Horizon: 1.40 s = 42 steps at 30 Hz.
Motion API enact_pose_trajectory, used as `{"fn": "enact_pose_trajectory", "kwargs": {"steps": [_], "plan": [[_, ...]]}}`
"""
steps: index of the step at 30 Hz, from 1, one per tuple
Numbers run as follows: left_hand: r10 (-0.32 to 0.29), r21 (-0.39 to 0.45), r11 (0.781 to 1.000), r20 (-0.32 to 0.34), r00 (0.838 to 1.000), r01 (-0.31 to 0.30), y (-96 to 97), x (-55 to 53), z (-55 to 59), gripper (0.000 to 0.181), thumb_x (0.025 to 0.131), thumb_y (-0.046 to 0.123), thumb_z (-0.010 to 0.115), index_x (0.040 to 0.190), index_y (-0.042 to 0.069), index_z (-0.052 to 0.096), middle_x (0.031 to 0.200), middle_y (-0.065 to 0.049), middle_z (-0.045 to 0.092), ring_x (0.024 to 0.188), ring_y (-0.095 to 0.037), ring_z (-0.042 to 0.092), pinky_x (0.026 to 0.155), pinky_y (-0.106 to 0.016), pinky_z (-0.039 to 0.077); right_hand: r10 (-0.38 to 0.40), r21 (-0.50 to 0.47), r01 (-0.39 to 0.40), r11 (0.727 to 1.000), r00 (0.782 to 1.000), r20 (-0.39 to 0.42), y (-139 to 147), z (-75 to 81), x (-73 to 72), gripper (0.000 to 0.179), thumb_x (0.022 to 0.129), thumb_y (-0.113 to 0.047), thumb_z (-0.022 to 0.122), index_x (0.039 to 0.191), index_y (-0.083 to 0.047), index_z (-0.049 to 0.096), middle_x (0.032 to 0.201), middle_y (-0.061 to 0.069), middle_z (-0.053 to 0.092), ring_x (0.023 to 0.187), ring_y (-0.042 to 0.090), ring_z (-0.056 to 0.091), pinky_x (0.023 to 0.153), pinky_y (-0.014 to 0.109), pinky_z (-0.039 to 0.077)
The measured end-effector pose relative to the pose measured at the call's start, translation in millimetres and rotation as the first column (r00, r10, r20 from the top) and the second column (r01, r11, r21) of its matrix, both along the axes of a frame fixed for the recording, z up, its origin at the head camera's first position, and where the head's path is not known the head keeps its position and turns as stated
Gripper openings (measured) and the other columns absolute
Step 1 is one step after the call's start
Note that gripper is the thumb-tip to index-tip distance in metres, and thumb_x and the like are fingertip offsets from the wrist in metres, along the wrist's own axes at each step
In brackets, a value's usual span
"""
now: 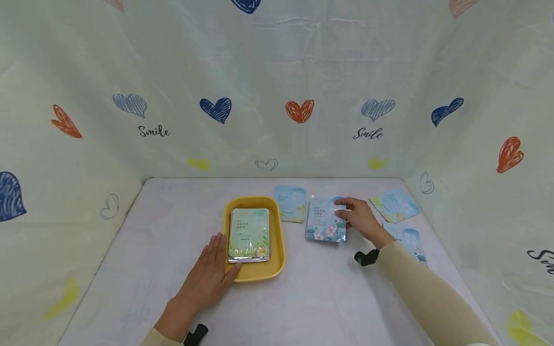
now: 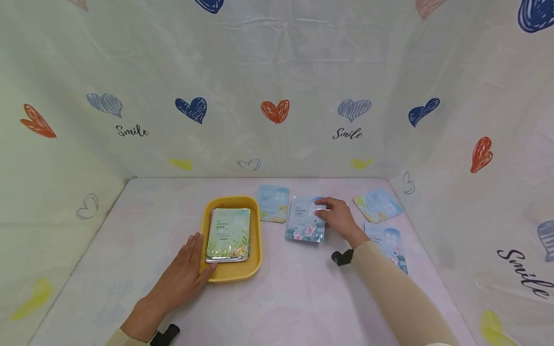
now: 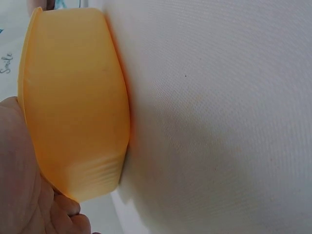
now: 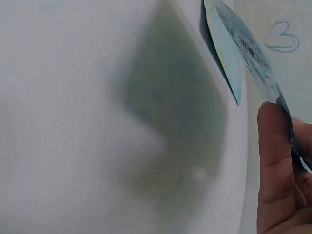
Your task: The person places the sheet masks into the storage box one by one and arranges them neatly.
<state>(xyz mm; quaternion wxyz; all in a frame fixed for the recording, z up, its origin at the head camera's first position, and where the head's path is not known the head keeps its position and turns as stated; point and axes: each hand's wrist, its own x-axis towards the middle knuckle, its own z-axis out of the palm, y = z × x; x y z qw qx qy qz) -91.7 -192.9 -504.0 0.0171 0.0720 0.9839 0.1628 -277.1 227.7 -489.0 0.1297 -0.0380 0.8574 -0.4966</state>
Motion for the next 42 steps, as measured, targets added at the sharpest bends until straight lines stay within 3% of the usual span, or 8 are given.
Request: {"fn": "enact_pose_trajectory", "kwargs": {"steps": [7, 16, 27, 35, 42], "plan": [[0.001, -0.014, 1.000, -0.001, 1.000, -0.001, -0.3, 0.0, 0.8, 0.090, 0.108, 0.050, 0.054, 0.164, -0.010, 0.016, 0.171, -0.029, 0.024, 0.161, -0.043, 0.022, 0.129, -0.056, 0.026, -0.015, -0.011, 0.014, 1.000, 0.999, -0.041, -3.7, 10.4, -4.3, 0.036, 0.103, -0.016, 0.069, 0.136, -0.002, 0.063, 0.122, 0.020, 0.067, 0.088, 0.020, 0.065, 0.071, 0.032, 0.062], [0.002, -0.007, 1.000, 0.010, 1.000, -0.002, 1.2, -0.3, 2.7, 0.090, 0.108, 0.050, 0.053, 0.164, -0.009, 0.016, 0.172, -0.028, 0.023, 0.161, -0.043, 0.021, 0.130, -0.056, 0.026, -0.025, -0.092, 0.025, 0.995, 1.000, -0.006, -33.7, 34.7, -3.3, 0.035, 0.101, -0.014, 0.071, 0.134, -0.004, 0.062, 0.108, 0.015, 0.061, 0.083, 0.024, 0.064, 0.070, 0.030, 0.063], [0.005, -0.038, 0.999, 0.000, 1.000, -0.005, 1.4, -0.6, 2.4, 0.089, 0.108, 0.052, 0.051, 0.164, -0.010, 0.019, 0.171, -0.029, 0.023, 0.161, -0.044, 0.021, 0.129, -0.058, 0.026, 0.023, -0.183, -0.029, 0.983, 0.999, -0.038, -95.7, 56.7, 4.0, 0.029, 0.100, -0.010, 0.072, 0.128, -0.005, 0.064, 0.113, 0.016, 0.073, 0.083, 0.025, 0.069, 0.069, 0.030, 0.064], [0.013, -0.051, 0.999, 0.001, 1.000, -0.013, 1.9, 0.1, 4.4, 0.090, 0.108, 0.051, 0.053, 0.164, -0.010, 0.019, 0.171, -0.029, 0.023, 0.161, -0.045, 0.020, 0.129, -0.059, 0.025, 0.078, -0.221, -0.084, 0.972, 0.996, -0.032, -142.9, 54.2, 9.6, 0.025, 0.099, -0.006, 0.073, 0.123, -0.005, 0.066, 0.107, 0.017, 0.074, 0.079, 0.023, 0.072, 0.065, 0.032, 0.064], [0.011, -0.052, 0.999, 0.017, 1.000, -0.010, 2.5, 0.3, 7.3, 0.089, 0.107, 0.051, 0.053, 0.164, -0.009, 0.019, 0.172, -0.029, 0.022, 0.161, -0.045, 0.019, 0.129, -0.060, 0.024, 0.140, -0.142, -0.147, 0.979, 0.988, -0.061, -181.1, 40.5, 20.2, 0.022, 0.098, -0.009, 0.074, 0.119, -0.007, 0.069, 0.091, 0.009, 0.071, 0.070, 0.016, 0.067, 0.060, 0.031, 0.062]]}}
